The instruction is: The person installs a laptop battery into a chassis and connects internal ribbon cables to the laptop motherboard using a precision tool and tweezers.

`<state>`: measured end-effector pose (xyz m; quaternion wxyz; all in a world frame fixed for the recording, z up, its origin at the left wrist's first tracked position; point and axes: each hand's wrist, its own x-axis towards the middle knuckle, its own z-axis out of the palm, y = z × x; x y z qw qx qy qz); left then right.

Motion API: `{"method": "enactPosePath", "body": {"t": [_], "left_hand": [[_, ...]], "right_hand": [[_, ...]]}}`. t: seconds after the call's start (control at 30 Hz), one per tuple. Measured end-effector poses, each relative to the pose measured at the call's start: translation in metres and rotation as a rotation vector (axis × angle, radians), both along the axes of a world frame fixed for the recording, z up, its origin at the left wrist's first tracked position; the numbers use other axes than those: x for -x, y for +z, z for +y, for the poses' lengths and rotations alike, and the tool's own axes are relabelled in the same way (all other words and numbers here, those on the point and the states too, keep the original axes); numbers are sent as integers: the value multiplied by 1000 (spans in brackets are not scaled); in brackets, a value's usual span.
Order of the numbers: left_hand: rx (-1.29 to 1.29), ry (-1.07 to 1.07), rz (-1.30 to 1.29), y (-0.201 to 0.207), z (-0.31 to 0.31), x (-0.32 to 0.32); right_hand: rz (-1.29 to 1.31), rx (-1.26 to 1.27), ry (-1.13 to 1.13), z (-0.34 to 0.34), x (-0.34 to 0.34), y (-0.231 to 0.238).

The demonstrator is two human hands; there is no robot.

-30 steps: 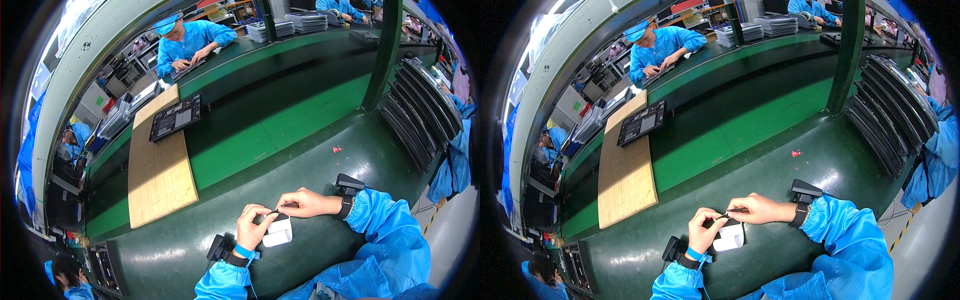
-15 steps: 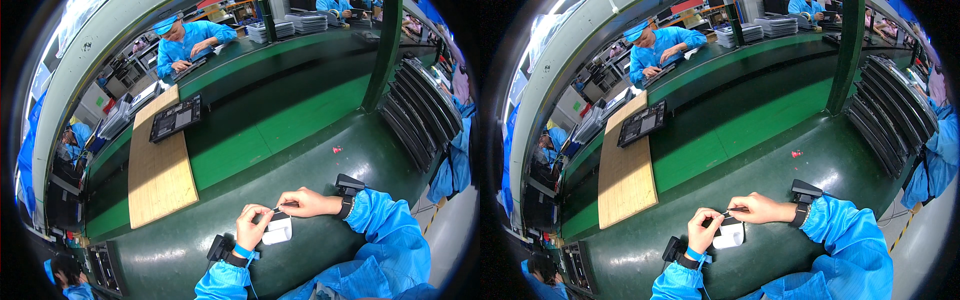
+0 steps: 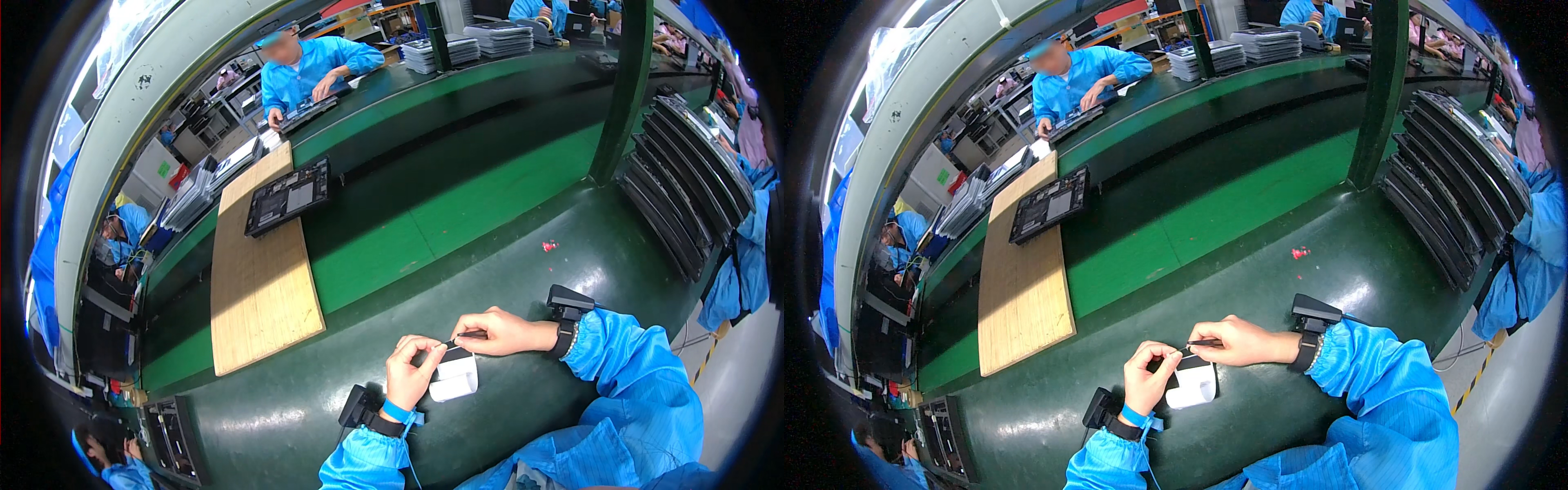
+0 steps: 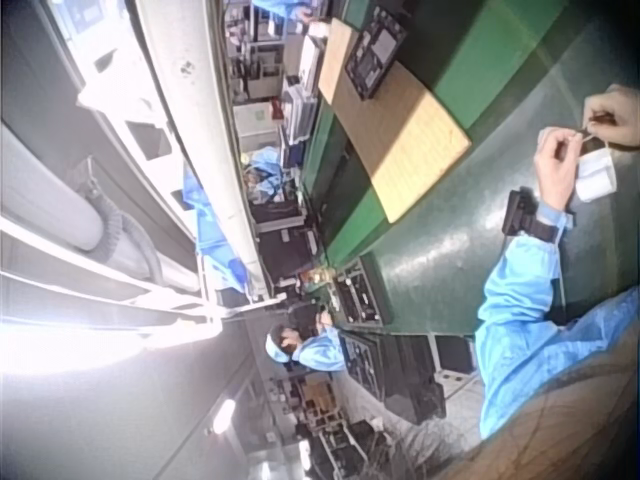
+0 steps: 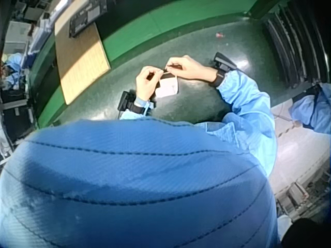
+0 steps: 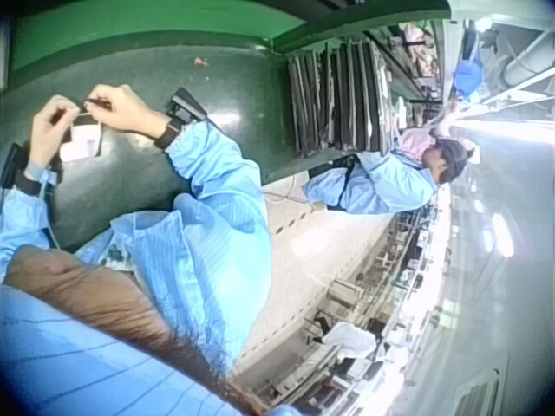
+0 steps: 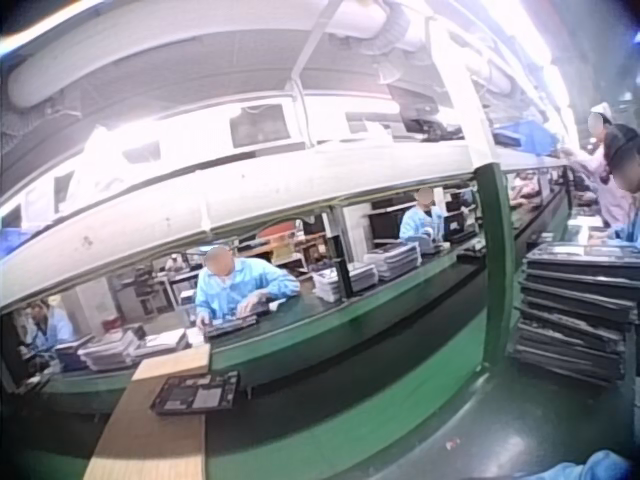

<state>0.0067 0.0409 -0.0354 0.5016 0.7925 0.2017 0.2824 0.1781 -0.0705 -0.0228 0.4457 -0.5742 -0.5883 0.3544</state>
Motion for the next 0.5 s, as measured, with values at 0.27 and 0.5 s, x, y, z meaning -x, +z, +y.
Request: {"method": "enactPosePath", "body": {"t": [0.27, 0.5], "left_hand": [[76, -23, 11, 3, -3, 0], [75, -27, 64, 0, -2, 1]], "right_hand": [[17, -51, -5, -1, 1, -9], [19, -41, 9, 0, 1, -10]]}}
